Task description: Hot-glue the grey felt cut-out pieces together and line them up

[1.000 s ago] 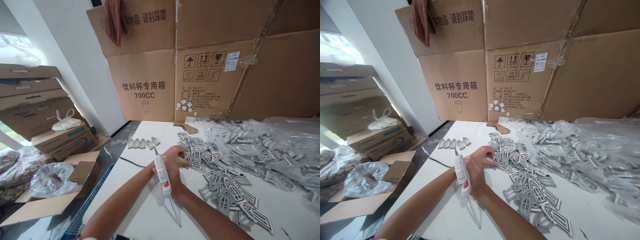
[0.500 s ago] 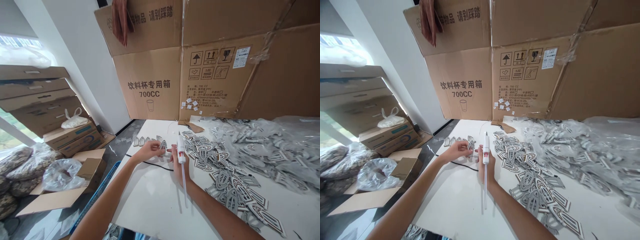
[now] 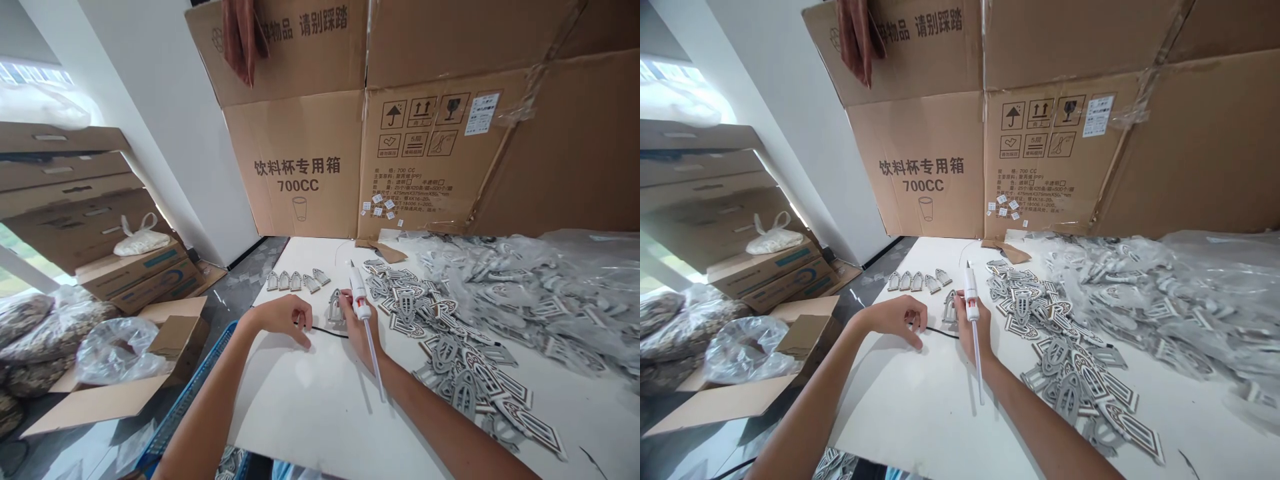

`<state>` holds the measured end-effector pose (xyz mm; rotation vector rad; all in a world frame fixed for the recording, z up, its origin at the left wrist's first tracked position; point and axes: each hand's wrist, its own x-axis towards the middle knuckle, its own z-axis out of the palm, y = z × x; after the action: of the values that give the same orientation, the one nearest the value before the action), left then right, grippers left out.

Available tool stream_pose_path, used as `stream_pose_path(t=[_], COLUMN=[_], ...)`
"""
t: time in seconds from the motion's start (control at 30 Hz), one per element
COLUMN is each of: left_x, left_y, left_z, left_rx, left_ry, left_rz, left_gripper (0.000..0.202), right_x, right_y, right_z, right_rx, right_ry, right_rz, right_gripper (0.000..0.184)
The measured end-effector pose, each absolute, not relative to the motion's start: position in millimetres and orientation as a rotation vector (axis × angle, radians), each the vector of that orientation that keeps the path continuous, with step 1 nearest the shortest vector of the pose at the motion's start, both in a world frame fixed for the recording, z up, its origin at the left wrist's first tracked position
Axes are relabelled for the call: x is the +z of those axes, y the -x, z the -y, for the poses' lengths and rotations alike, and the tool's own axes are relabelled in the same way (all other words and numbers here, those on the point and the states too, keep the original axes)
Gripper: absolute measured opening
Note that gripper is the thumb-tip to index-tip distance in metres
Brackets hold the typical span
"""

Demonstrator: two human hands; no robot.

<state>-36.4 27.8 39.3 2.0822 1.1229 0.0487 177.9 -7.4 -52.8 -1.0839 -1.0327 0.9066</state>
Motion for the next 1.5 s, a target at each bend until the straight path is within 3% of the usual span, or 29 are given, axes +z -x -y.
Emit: stream_pose_path(t=[0.33,0.67,1.23,1.4,1.5], left_x=[33.8,39.8,35.9,32.2,26.9], left_y=[40.2,40.4,25.2,22.3,22.4], left_z=[-30.0,-30.4,-26.2,-26.7,-28.9], left_rx=[-0.021,0.022,0.060,0.000,-0.030], left_ry=[-2.033,-1.914,-1.954,-1.956,-1.972], left_rz=[-1.098,-0.919,-0.950,-0.973,-0.999], left_gripper=[0.020,0.015,0.021,0.046,0.039], right_x=[-56.1,-56.5,-57.6,-59.7,-61.4], right_y=[-179.7,-179.6,-181.6,-182.5,-182.8], right_z=[4.8,5.0,3.9,2.5,1.3], right_rx=[0.910,0.908,0.921,0.903,0.906], right_ry=[1.090,1.083,1.108,1.119,1.111], right_rz=[1.039,1.028,1.043,1.058,1.081], right_gripper=[0.056,0.055,0.052,0.051,0.050])
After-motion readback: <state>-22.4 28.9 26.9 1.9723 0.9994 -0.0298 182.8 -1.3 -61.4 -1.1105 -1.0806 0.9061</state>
